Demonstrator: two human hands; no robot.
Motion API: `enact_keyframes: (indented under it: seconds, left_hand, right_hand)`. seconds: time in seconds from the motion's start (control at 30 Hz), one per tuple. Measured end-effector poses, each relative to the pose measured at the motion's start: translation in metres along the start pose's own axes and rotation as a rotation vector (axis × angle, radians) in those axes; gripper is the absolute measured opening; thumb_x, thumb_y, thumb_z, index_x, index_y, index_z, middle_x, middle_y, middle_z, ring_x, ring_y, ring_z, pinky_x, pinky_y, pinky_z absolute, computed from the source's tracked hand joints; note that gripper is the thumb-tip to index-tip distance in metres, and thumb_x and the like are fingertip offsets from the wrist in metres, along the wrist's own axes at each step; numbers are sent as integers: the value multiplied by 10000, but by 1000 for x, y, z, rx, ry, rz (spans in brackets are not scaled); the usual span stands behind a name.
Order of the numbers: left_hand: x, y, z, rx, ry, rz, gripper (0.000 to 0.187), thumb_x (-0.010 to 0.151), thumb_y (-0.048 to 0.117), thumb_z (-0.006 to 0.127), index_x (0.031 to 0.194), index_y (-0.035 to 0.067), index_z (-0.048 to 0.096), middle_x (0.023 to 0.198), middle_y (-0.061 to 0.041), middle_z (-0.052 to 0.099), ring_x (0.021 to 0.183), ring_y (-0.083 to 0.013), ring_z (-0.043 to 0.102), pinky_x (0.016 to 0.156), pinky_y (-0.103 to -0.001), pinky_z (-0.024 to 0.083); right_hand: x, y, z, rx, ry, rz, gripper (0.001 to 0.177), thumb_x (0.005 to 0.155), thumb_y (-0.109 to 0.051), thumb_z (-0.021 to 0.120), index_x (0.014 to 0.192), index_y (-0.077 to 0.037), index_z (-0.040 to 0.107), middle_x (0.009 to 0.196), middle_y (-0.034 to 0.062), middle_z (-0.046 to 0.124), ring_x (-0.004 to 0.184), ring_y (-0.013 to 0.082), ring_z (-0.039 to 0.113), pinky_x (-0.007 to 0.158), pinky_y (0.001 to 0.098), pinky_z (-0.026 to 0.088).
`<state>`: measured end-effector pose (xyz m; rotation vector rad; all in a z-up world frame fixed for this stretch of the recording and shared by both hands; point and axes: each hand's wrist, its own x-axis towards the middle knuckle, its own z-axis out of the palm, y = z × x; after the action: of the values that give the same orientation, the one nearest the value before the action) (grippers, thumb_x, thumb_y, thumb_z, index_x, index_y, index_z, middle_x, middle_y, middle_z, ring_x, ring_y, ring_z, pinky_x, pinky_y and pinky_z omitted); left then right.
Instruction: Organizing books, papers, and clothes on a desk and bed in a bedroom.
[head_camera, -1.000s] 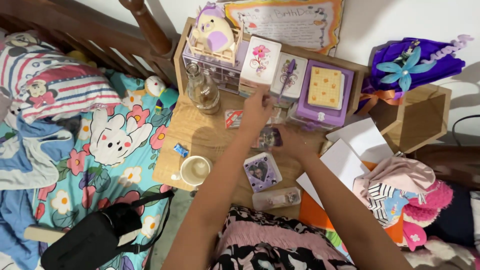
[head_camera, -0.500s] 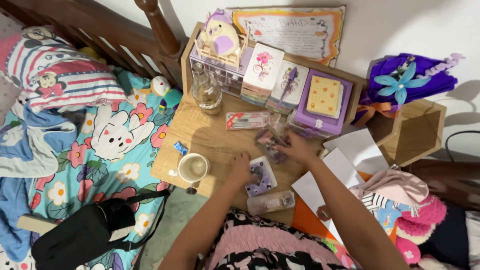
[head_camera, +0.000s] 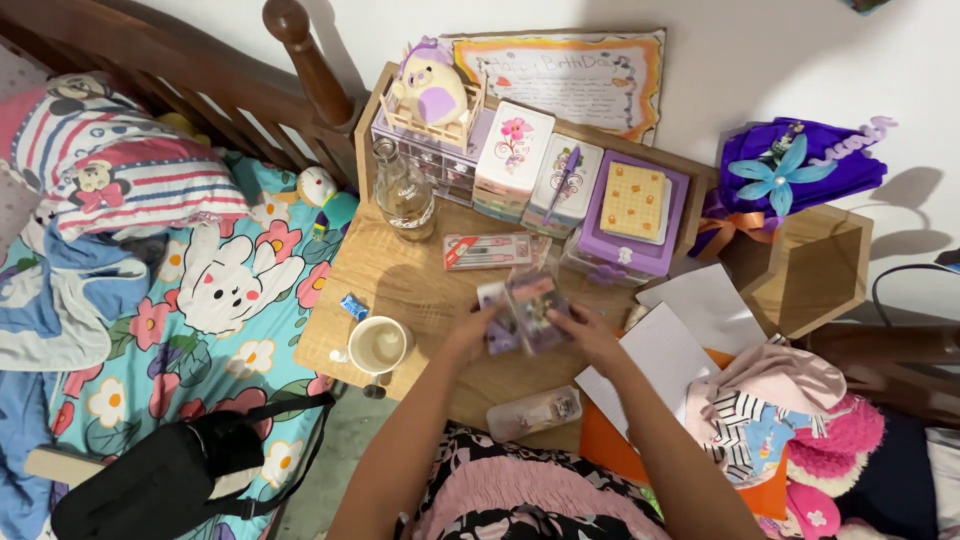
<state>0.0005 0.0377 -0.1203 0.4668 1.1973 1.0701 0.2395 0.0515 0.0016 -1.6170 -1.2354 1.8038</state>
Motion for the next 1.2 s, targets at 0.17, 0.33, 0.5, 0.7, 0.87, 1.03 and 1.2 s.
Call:
enact_keyframes:
  seconds: [0.17, 0.33, 0.5, 0.7, 0.87, 1.03, 1.2]
  left_hand:
    - [-14, 47, 36, -275, 0, -138, 535, 968, 393, 713, 1310, -10, 629, 1142, -122, 699, 937, -220, 680, 771, -398, 593]
    - [3, 37, 48, -211, 15, -186, 657, 944, 496, 631, 1411, 43, 544, 1252, -115, 700, 1077, -246, 704, 864, -405, 604]
    - [60, 9, 15, 750, 76, 210, 535, 1127, 457, 543, 1454, 34, 572, 1438, -244, 603, 1367, -387, 536, 1159, -494, 399]
    - [16, 131, 38, 1738, 187, 470, 799, 741, 228, 769, 1448, 63, 434, 1581, -163, 345, 1489, -365, 253, 1186, -558, 211]
    - [64, 92, 21, 1867, 187, 530, 653, 809, 132, 773, 1402, 106, 502, 1517, -186, 451, 1473, -378, 339, 1202, -560, 259]
    - [-19, 149, 48, 1644, 83, 166, 885, 692, 174, 866, 1471, 113, 450, 1549, -196, 450, 1375, -372, 485, 1096, -480, 440]
    - [-31, 136, 44, 1599, 174, -9, 986, 562, 341, 957, 1346, 50, 434, 1322, -160, 589, 1320, -363, 508, 1105, -477, 418]
  right_hand:
    - [31, 5, 15, -134, 164, -129, 733, 868, -541, 734, 1330, 16, 616, 1212, 148, 693, 1074, 224, 661, 888, 317, 533]
    - [41, 5, 30, -32, 134, -168, 762, 920, -530, 718, 1357, 67, 536, 1218, 219, 670, 1035, 257, 625, 837, 362, 513]
    - [36, 18, 25, 462, -50, 90, 771, 851, -423, 750, 1473, -73, 459, 1363, 109, 601, 1190, 218, 607, 996, 376, 520]
    - [3, 8, 20, 534, -24, 149, 844, 836, -430, 763, 1530, -85, 429, 1436, 70, 573, 1323, 219, 528, 1111, 398, 431]
    - [-14, -5, 16, 442, 90, 262, 916, 828, -433, 743, 1583, -151, 306, 1517, 99, 474, 1401, 252, 440, 1149, 464, 366]
    - [-10, 12, 9, 425, 104, 262, 920, 830, -426, 748, 1588, -119, 326, 1551, 127, 442, 1438, 278, 396, 1173, 496, 298]
    - [-22, 5, 12, 496, 83, 168, 911, 816, -369, 770, 1572, -113, 332, 1522, 128, 494, 1394, 268, 476, 1162, 438, 371]
